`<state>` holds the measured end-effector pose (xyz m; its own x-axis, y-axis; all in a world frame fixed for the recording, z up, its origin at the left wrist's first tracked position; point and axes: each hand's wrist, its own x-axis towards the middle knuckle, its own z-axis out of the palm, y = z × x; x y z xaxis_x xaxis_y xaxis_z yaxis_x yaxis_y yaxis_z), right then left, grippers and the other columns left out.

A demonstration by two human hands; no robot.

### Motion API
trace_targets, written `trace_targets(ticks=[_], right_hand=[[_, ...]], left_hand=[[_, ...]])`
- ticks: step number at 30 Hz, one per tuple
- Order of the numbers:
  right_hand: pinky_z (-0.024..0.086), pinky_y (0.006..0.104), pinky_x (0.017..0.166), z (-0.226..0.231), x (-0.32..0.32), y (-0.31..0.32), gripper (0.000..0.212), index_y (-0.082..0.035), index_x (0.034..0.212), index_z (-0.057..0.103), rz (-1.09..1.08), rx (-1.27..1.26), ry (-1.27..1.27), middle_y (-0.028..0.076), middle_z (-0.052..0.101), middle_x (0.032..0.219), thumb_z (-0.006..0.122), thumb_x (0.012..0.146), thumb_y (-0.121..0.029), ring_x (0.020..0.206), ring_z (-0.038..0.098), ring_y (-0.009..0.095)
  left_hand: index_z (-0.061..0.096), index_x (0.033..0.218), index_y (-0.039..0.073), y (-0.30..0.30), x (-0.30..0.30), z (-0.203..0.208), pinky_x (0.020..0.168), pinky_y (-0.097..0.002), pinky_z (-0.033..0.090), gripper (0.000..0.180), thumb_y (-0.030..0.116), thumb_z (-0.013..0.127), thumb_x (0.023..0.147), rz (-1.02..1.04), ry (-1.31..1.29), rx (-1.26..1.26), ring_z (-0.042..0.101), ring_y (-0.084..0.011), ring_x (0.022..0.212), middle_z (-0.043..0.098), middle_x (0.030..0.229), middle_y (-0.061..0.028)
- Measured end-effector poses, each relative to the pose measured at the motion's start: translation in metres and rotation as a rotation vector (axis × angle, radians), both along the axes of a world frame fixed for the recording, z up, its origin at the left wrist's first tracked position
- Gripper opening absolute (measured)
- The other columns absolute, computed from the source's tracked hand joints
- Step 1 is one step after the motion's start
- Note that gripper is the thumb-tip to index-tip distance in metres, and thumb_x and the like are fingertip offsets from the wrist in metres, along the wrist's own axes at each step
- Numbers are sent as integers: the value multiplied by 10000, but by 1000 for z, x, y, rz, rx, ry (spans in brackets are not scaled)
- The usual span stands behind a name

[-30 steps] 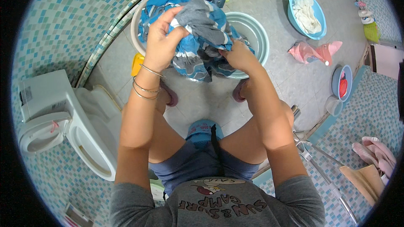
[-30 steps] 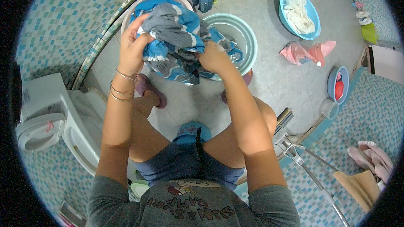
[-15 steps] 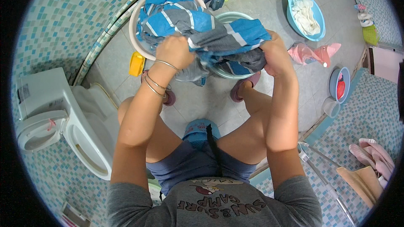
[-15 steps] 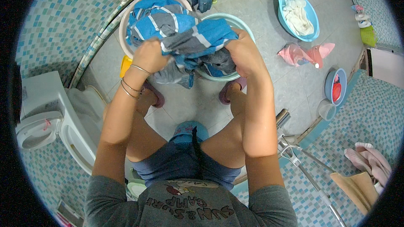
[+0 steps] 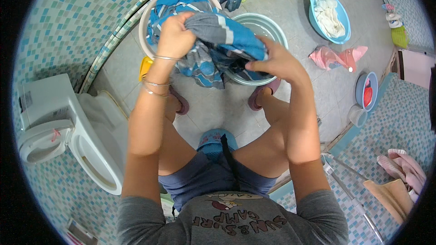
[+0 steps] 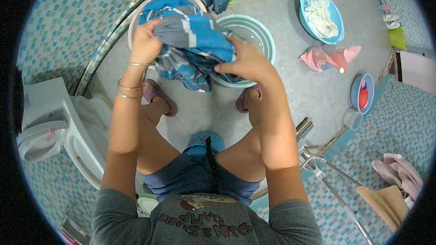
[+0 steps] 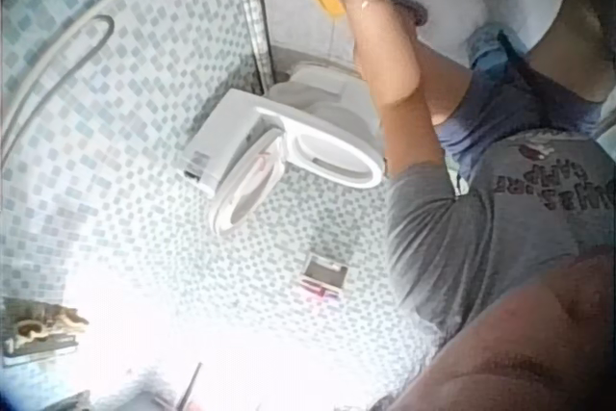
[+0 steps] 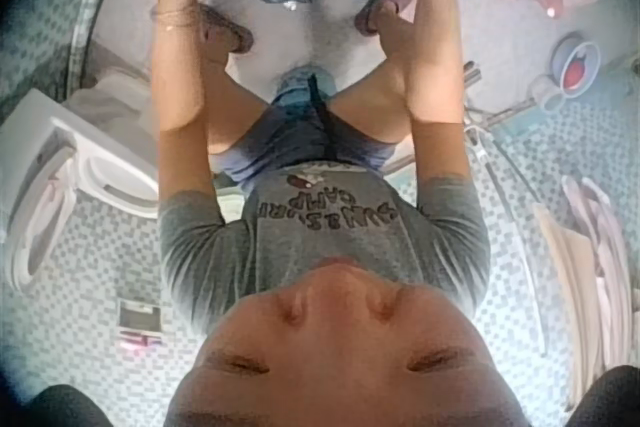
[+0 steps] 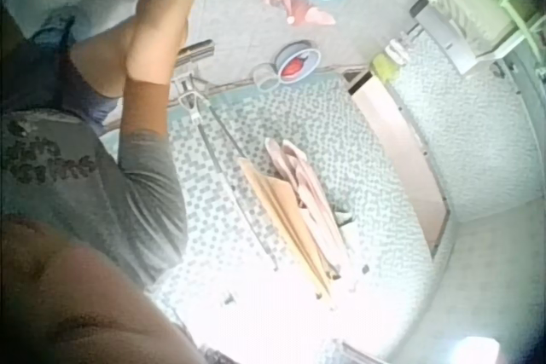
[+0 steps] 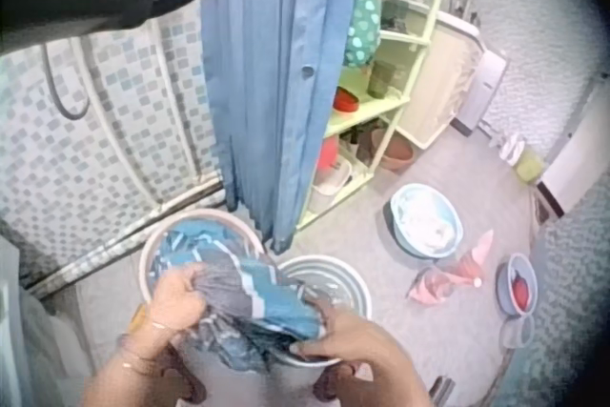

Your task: The person sits on a small stool in a bathroom and hand-washes a blue and grey patterned cloth in a white basin filled with water. They scrub the fabric with their hands and use a yellow bar of soap to clean it, repeatedly dipping and wringing the item.

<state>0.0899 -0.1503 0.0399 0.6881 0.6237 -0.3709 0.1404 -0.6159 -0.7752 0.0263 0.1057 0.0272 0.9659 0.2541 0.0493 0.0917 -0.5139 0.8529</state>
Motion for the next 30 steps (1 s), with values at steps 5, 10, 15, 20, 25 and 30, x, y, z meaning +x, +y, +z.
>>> trace_targets(ticks=[5,10,15,20,25,30], right_hand=[[441,316,856,-21,-4,9,456,58,1062,578,1,-97,84,152,615,962,634,706,-222,945,584,248],[475,299,727,-11,-8,29,366,50,993,578,-505,464,570,101,610,840,559,721,-195,772,590,186],[495,342,836,-2,-6,45,465,-7,1073,538,-759,1059,904,108,626,944,579,843,-408,905,611,222],[484,344,790,-69,-20,52,432,-47,1062,563,-793,1189,1018,85,621,961,488,901,-441,864,599,205],[484,342,700,-17,-53,89,363,-40,943,587,-1064,962,836,53,613,882,503,897,-390,785,592,194],[479,341,655,-42,-22,50,305,-98,823,551,-892,1032,1129,63,578,767,523,874,-398,696,580,186]], left_hand=[[648,998,8,6,-10,11,741,-252,473,215,5,584,793,35,-56,-645,582,-115,796,657,882,-18],[492,1285,69,22,-2,2,972,-266,343,427,279,488,914,-48,-55,-706,485,-160,1120,520,1244,-71],[377,1376,94,-9,-5,-1,1010,-286,325,487,315,435,946,-89,-82,-991,439,-163,1187,437,1345,-63],[466,1300,183,-87,-21,23,745,-383,503,685,93,635,642,-399,-181,131,617,-382,794,630,908,-201],[555,1195,213,-65,14,-5,809,-384,468,571,83,628,643,121,-240,11,560,-364,956,528,1040,-174],[563,1092,109,-107,-20,23,797,-350,458,460,176,696,657,-256,-321,33,576,-299,899,536,1005,-143]])
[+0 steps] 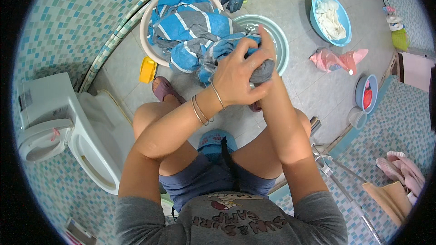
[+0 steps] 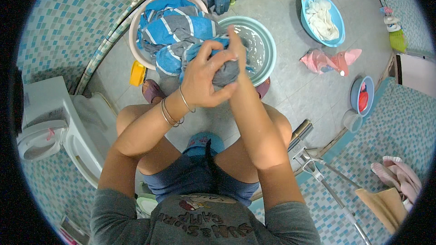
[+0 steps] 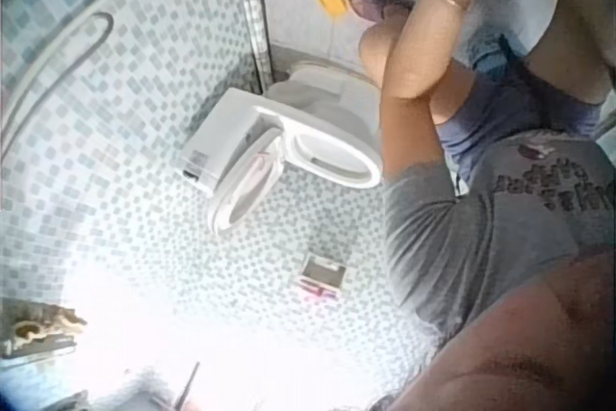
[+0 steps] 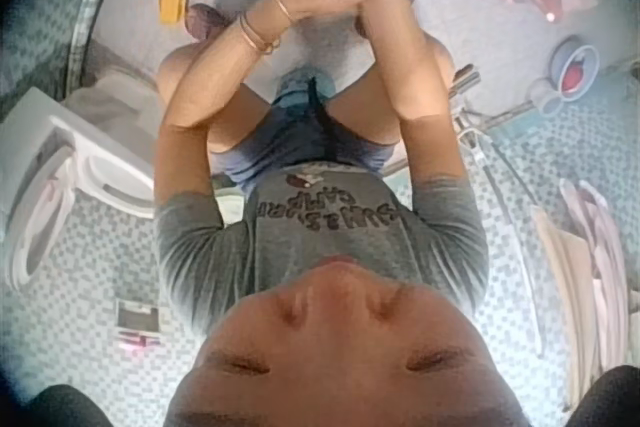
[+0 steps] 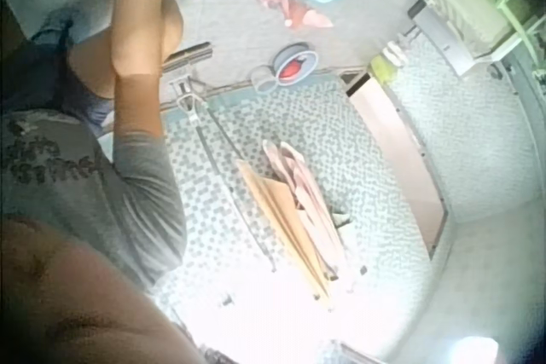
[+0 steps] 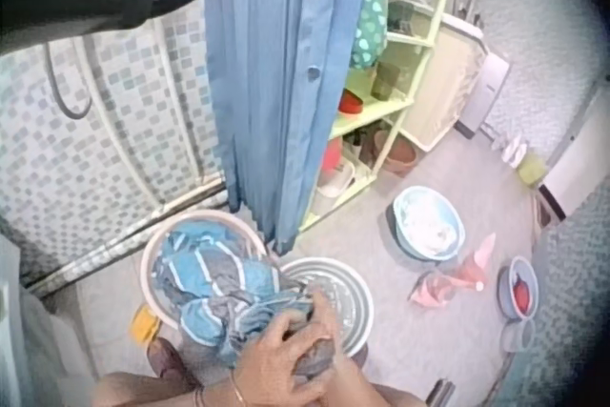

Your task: The person sits on a small stool in a bathroom and hand-washes a blue and grey patterned cloth in a white basin filled with water. They scrub the fabric with their hands and use a yellow bar of soap to clean it, repeatedly dipping and wringing the item.

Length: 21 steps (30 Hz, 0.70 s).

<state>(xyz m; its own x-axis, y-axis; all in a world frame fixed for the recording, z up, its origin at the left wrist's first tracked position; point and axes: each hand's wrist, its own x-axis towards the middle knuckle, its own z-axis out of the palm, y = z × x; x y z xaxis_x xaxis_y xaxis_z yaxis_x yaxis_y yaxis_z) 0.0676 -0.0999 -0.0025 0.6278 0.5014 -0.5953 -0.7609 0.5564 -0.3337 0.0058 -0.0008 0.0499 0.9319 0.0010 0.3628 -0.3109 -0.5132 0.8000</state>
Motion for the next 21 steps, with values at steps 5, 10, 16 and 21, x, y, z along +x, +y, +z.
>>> trace_targets(ticks=[5,10,16,21], right_hand=[[464,351,754,42,-31,40,306,-45,950,574,-92,-173,-52,64,605,893,530,869,-338,803,576,195],[480,339,696,29,1,17,258,-63,924,581,-47,-212,-97,83,598,832,544,867,-312,763,587,196],[459,309,657,43,-29,39,217,-52,815,590,-104,-202,-75,55,583,825,556,840,-266,751,556,154],[444,316,591,17,-3,19,241,-76,735,565,-8,-82,-95,30,579,745,570,836,-295,699,547,121]], left_hand=[[555,962,45,42,37,-28,779,-396,446,208,152,615,794,528,106,-255,557,-356,865,559,895,-166],[594,813,57,-3,-5,-1,697,-358,488,153,168,663,734,80,-45,-36,596,-300,767,585,833,-115],[566,863,27,31,29,-17,619,-299,451,148,110,641,766,531,156,-418,576,-239,660,576,713,-108],[577,840,37,2,1,-13,617,-359,479,246,209,698,711,273,-167,-9,598,-314,691,590,788,-130]])
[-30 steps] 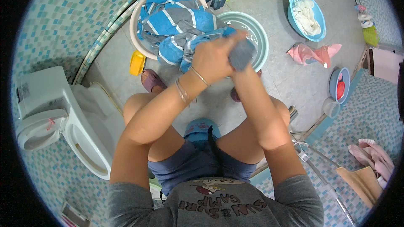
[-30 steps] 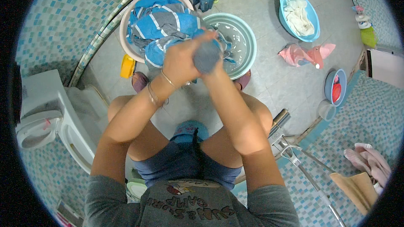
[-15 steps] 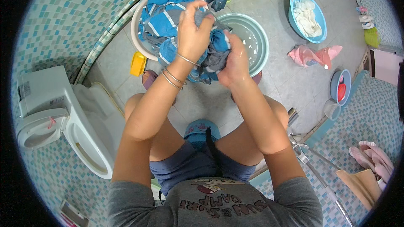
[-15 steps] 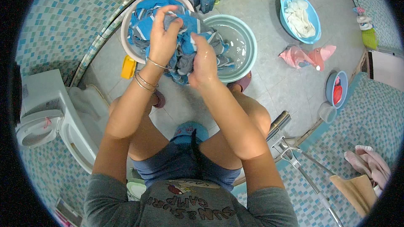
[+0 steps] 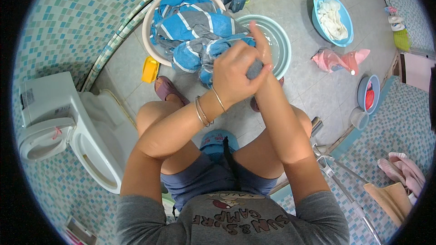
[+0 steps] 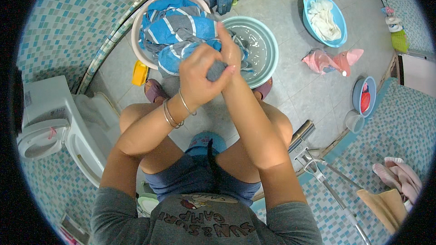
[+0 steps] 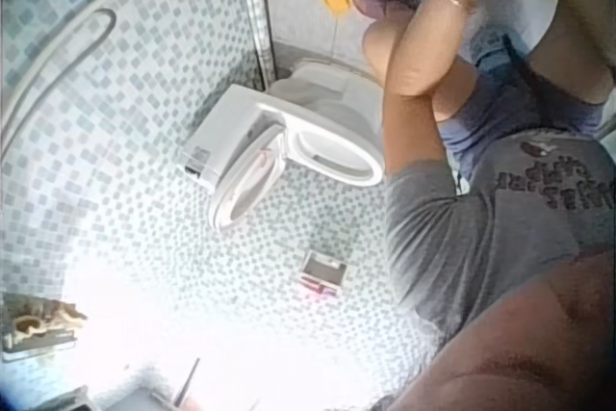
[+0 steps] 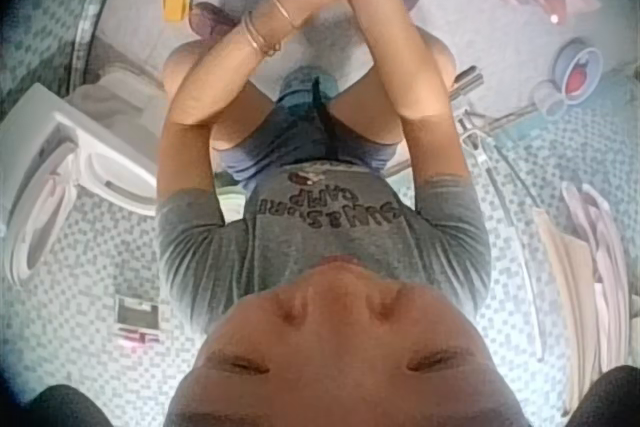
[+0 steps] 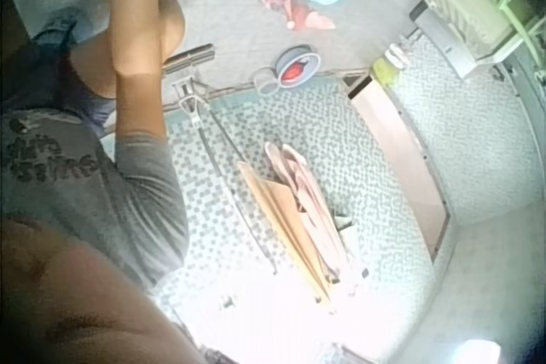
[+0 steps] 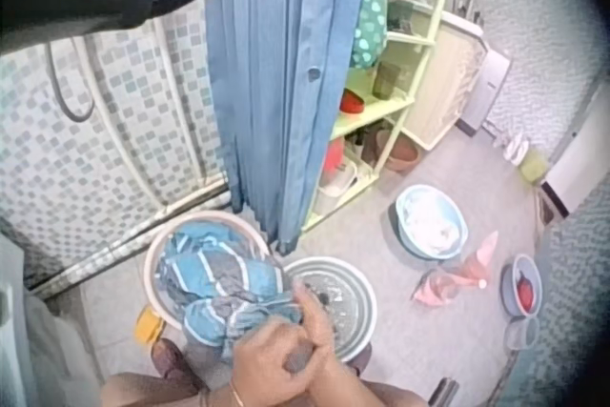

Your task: The person sits on a small stool in a bathroom and hand-washes a blue and grey patterned cloth in a white basin filled with water. They scrub the fabric with their hands and use a yellow bar of soap to clean it, repeatedly dipping and wringing the item.

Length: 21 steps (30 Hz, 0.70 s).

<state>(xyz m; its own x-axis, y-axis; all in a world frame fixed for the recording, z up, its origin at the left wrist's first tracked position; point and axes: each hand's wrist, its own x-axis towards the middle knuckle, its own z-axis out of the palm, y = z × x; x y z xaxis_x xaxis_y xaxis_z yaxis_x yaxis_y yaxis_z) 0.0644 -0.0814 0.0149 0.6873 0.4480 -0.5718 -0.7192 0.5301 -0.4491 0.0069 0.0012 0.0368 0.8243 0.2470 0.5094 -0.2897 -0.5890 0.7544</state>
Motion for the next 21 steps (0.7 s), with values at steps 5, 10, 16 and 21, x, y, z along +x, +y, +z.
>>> trace_targets(ticks=[5,10,16,21], right_hand=[[424,285,649,19,-33,26,223,-22,843,600,-115,-180,-81,37,553,797,532,846,-235,739,514,109],[439,299,699,-12,-15,1,271,12,927,603,-159,-477,-436,62,568,822,522,845,-233,748,534,163],[436,287,627,21,-31,24,243,12,889,602,-142,-124,-1,42,555,739,501,850,-206,659,526,146],[430,289,615,-29,5,-8,245,10,852,589,44,-309,-208,55,557,754,501,852,-219,654,514,154]], left_hand=[[576,824,50,30,27,-7,587,-375,477,201,211,668,748,213,264,-294,609,-339,712,617,828,-153],[566,803,21,-11,-7,12,568,-387,464,238,241,654,790,9,-18,-25,593,-356,648,592,733,-186],[581,775,43,32,32,-3,596,-379,467,203,225,669,760,237,446,-423,605,-326,714,582,791,-158],[565,717,45,-11,-9,12,576,-331,455,138,126,676,719,-36,7,-39,579,-288,636,564,720,-118]])
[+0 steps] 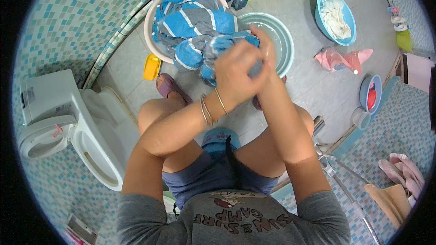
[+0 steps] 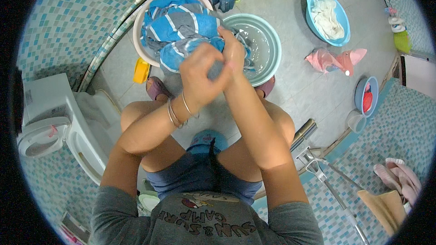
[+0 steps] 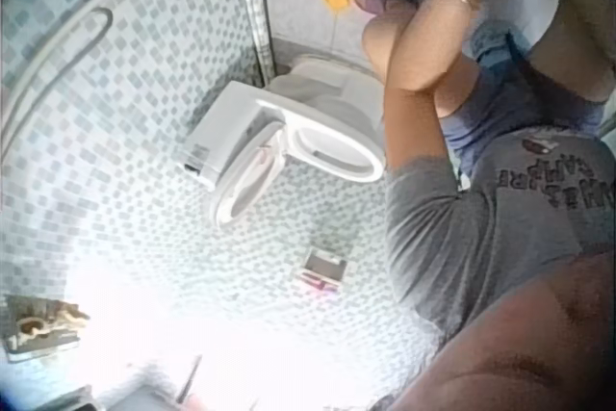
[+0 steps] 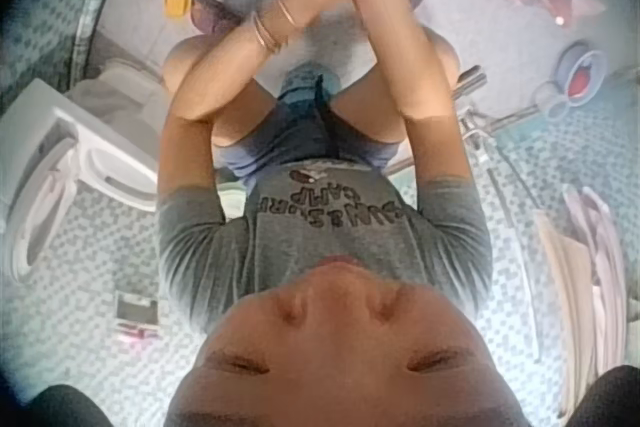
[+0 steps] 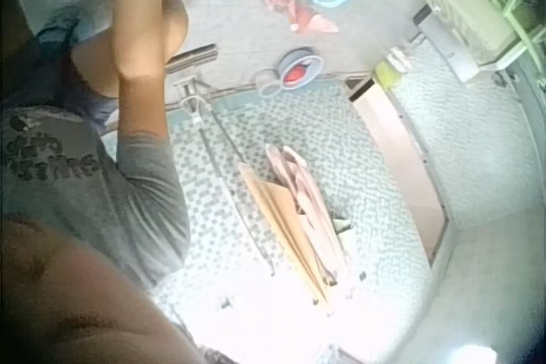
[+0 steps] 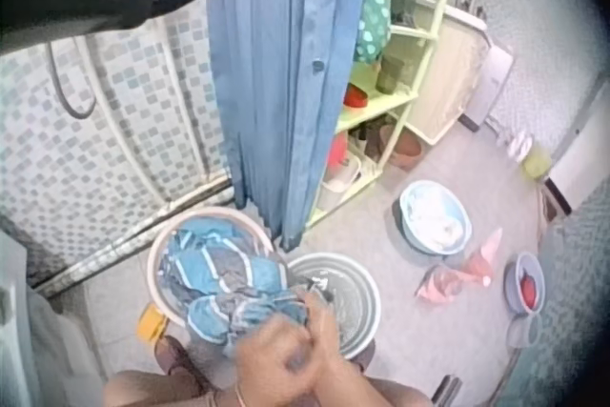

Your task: The person sits on a small stool in a bathroom and hand-washes a blue and grey patterned cloth in a white basin filled with water. They scrub the fabric with their hands and use a yellow bar of soap to clean it, repeatedly dipping and wringing the item.

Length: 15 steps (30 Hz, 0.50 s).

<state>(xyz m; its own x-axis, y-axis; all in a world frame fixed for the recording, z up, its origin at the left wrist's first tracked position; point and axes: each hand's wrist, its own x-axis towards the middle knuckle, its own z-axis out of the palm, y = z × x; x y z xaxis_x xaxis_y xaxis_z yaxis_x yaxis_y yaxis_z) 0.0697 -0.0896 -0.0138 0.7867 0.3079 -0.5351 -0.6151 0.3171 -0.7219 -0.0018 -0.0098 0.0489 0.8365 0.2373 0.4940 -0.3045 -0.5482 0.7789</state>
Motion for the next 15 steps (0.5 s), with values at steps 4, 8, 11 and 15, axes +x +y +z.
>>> trace_targets(ticks=[4,8,11,15], right_hand=[[404,315,605,31,-33,27,197,-30,792,575,-186,194,169,39,532,761,508,842,-209,674,485,139],[407,317,611,43,-37,32,193,-32,793,570,-156,83,128,43,525,721,519,840,-212,693,493,135],[418,313,644,27,-9,12,231,-3,806,574,85,-234,-141,47,523,709,539,842,-228,733,511,119],[458,280,744,6,-27,15,242,-40,952,571,214,-216,-422,61,582,880,460,909,-251,805,558,147]], left_hand=[[553,722,37,21,13,-16,594,-336,452,119,98,653,738,81,3,14,569,-292,631,560,717,-124],[551,733,15,32,30,-22,612,-323,442,121,96,633,769,365,98,-166,551,-281,634,567,748,-125],[545,700,22,1,-9,4,600,-346,439,163,126,655,764,17,-7,22,549,-288,643,551,735,-127],[551,689,44,22,5,-11,583,-363,446,193,177,672,758,31,48,-6,556,-292,657,548,732,-118]])
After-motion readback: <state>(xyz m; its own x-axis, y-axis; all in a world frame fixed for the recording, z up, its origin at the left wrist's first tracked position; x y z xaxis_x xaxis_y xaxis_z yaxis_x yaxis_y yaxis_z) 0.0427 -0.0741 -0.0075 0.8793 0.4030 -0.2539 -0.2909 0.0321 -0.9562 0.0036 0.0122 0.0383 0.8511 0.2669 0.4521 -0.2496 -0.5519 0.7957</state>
